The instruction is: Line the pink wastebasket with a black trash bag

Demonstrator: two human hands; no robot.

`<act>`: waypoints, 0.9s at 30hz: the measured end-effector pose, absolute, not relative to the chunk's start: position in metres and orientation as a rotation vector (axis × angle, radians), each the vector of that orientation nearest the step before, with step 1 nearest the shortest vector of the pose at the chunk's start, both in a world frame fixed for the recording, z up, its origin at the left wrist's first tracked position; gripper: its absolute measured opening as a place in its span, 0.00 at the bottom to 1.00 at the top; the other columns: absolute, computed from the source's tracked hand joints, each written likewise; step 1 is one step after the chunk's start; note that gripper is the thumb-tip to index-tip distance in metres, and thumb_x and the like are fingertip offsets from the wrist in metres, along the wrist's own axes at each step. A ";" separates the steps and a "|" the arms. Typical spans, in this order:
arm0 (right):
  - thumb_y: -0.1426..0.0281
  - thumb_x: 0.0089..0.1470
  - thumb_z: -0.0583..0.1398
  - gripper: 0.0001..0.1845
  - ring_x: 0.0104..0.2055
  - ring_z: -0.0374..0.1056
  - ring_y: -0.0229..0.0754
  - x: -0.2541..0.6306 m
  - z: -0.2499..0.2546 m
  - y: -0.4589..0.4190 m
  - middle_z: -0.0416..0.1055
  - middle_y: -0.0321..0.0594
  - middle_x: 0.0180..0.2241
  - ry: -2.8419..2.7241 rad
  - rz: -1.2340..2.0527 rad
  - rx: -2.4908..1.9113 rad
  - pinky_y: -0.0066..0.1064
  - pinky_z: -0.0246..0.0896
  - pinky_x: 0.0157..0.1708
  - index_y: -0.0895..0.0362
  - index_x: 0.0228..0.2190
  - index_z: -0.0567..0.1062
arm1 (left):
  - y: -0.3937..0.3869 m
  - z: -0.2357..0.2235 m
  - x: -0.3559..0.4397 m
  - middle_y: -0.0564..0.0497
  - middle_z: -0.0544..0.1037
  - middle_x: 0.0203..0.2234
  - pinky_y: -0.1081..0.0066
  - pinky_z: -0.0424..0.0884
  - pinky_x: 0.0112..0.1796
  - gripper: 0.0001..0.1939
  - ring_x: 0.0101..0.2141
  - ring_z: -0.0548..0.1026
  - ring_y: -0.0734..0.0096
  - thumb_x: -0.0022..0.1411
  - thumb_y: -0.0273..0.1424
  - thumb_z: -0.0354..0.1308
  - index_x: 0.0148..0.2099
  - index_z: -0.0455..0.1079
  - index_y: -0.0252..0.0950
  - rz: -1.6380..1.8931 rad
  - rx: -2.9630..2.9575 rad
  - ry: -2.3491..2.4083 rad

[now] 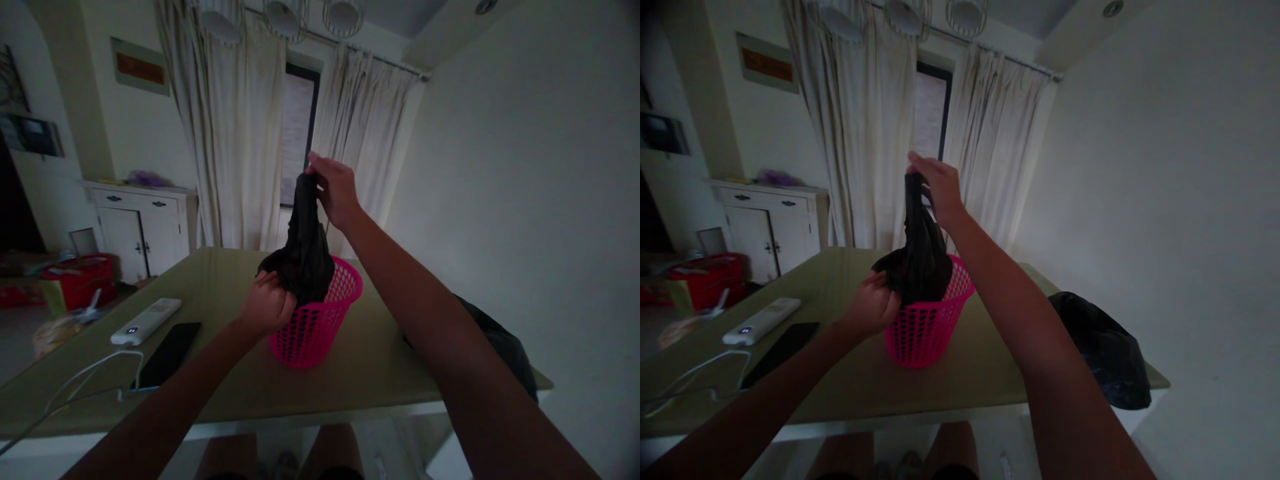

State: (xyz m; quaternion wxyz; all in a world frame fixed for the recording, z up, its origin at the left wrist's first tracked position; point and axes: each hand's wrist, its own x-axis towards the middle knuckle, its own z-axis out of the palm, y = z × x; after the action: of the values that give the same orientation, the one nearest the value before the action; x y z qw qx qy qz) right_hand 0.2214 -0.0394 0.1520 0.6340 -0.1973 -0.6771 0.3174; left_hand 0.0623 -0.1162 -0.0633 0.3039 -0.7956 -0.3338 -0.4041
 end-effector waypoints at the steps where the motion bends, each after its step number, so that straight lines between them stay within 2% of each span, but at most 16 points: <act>1: 0.38 0.51 0.70 0.32 0.38 0.72 0.39 0.230 0.160 -0.040 0.71 0.36 0.31 -1.511 0.652 -0.447 0.31 0.70 0.35 0.54 0.28 0.72 | -0.118 -0.063 0.062 0.42 0.78 0.25 0.53 0.68 0.40 0.23 0.34 0.77 0.52 0.74 0.28 0.45 0.28 0.73 0.39 -1.082 -2.130 -0.928; 4: 0.38 0.58 0.65 0.33 0.37 0.70 0.40 0.269 0.179 -0.036 0.62 0.34 0.28 -1.368 0.462 -0.448 0.31 0.68 0.33 0.52 0.26 0.65 | -0.126 -0.064 0.058 0.41 0.79 0.31 0.53 0.69 0.42 0.22 0.37 0.77 0.52 0.78 0.32 0.44 0.36 0.76 0.37 -1.201 -2.173 -1.065; 7: 0.45 0.59 0.67 0.30 0.34 0.65 0.40 0.315 0.185 -0.031 0.54 0.33 0.27 -1.245 0.365 -0.437 0.33 0.67 0.33 0.50 0.25 0.59 | -0.130 -0.065 0.053 0.35 0.80 0.50 0.49 0.70 0.52 0.20 0.50 0.77 0.46 0.78 0.36 0.46 0.58 0.76 0.34 -1.440 -2.063 -1.192; 9: 0.50 0.58 0.68 0.29 0.31 0.60 0.39 0.339 0.181 -0.032 0.50 0.31 0.26 -1.163 0.340 -0.443 0.33 0.65 0.32 0.49 0.24 0.57 | -0.126 -0.062 0.048 0.32 0.73 0.64 0.44 0.66 0.60 0.25 0.62 0.72 0.42 0.77 0.36 0.48 0.70 0.68 0.36 -1.564 -1.955 -1.249; 12: 0.50 0.55 0.69 0.27 0.31 0.60 0.38 0.361 0.169 -0.038 0.52 0.31 0.26 -1.102 0.307 -0.499 0.33 0.64 0.31 0.50 0.25 0.59 | -0.105 -0.051 0.039 0.31 0.61 0.74 0.38 0.56 0.69 0.35 0.74 0.58 0.39 0.72 0.37 0.55 0.77 0.59 0.38 -1.679 -1.912 -1.291; 14: 0.46 0.54 0.68 0.28 0.33 0.64 0.39 0.369 0.161 -0.042 0.56 0.31 0.27 -1.106 0.292 -0.540 0.32 0.65 0.31 0.50 0.25 0.61 | -0.084 -0.044 0.031 0.28 0.62 0.74 0.36 0.55 0.70 0.40 0.74 0.58 0.37 0.67 0.38 0.60 0.77 0.59 0.35 -1.776 -1.983 -1.397; 16: 0.45 0.53 0.69 0.29 0.34 0.66 0.40 0.374 0.156 -0.045 0.58 0.32 0.27 -1.101 0.293 -0.557 0.33 0.67 0.31 0.51 0.25 0.62 | -0.065 -0.039 0.022 0.28 0.72 0.67 0.38 0.66 0.64 0.39 0.66 0.71 0.37 0.61 0.41 0.66 0.72 0.66 0.35 -1.931 -2.136 -1.633; 18: 0.47 0.52 0.70 0.28 0.32 0.65 0.40 0.379 0.151 -0.048 0.57 0.31 0.26 -1.091 0.295 -0.572 0.33 0.67 0.30 0.50 0.24 0.62 | -0.051 -0.037 0.014 0.31 0.82 0.54 0.46 0.77 0.53 0.33 0.52 0.81 0.43 0.58 0.45 0.69 0.62 0.74 0.35 -2.083 -2.331 -1.837; 20: 0.52 0.52 0.72 0.28 0.29 0.61 0.38 0.382 0.145 -0.050 0.54 0.30 0.24 -1.101 0.272 -0.613 0.33 0.64 0.29 0.50 0.22 0.61 | -0.044 -0.037 0.010 0.39 0.85 0.40 0.55 0.79 0.44 0.25 0.41 0.83 0.51 0.54 0.46 0.72 0.48 0.79 0.36 -2.187 -2.391 -1.889; 22: 0.56 0.52 0.72 0.29 0.27 0.56 0.36 0.384 0.136 -0.051 0.52 0.29 0.22 -1.129 0.233 -0.693 0.33 0.60 0.28 0.51 0.20 0.59 | -0.043 -0.034 0.010 0.44 0.83 0.33 0.59 0.78 0.39 0.18 0.36 0.81 0.56 0.50 0.42 0.74 0.40 0.79 0.38 -2.320 -2.280 -1.808; 24: 0.60 0.53 0.72 0.27 0.26 0.52 0.35 0.387 0.126 -0.050 0.51 0.29 0.21 -1.167 0.193 -0.811 0.33 0.58 0.29 0.52 0.18 0.61 | -0.047 -0.028 0.014 0.45 0.84 0.37 0.62 0.77 0.37 0.17 0.37 0.80 0.58 0.48 0.37 0.73 0.41 0.79 0.39 -2.534 -2.124 -1.646; 27: 0.66 0.53 0.72 0.21 0.28 0.54 0.36 0.394 0.110 -0.046 0.57 0.32 0.20 -1.241 0.092 -1.069 0.37 0.57 0.34 0.53 0.17 0.68 | -0.060 -0.012 0.020 0.45 0.84 0.48 0.65 0.78 0.40 0.25 0.43 0.80 0.61 0.45 0.30 0.72 0.49 0.79 0.39 -2.845 -2.062 -1.297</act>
State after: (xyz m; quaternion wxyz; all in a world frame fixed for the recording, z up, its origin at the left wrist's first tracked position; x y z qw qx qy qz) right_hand 0.3942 -0.0459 0.1100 0.6819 -0.4765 -0.5534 0.0412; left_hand 0.0199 -0.0600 -0.0123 -0.2975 -0.5256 -0.3305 -0.7253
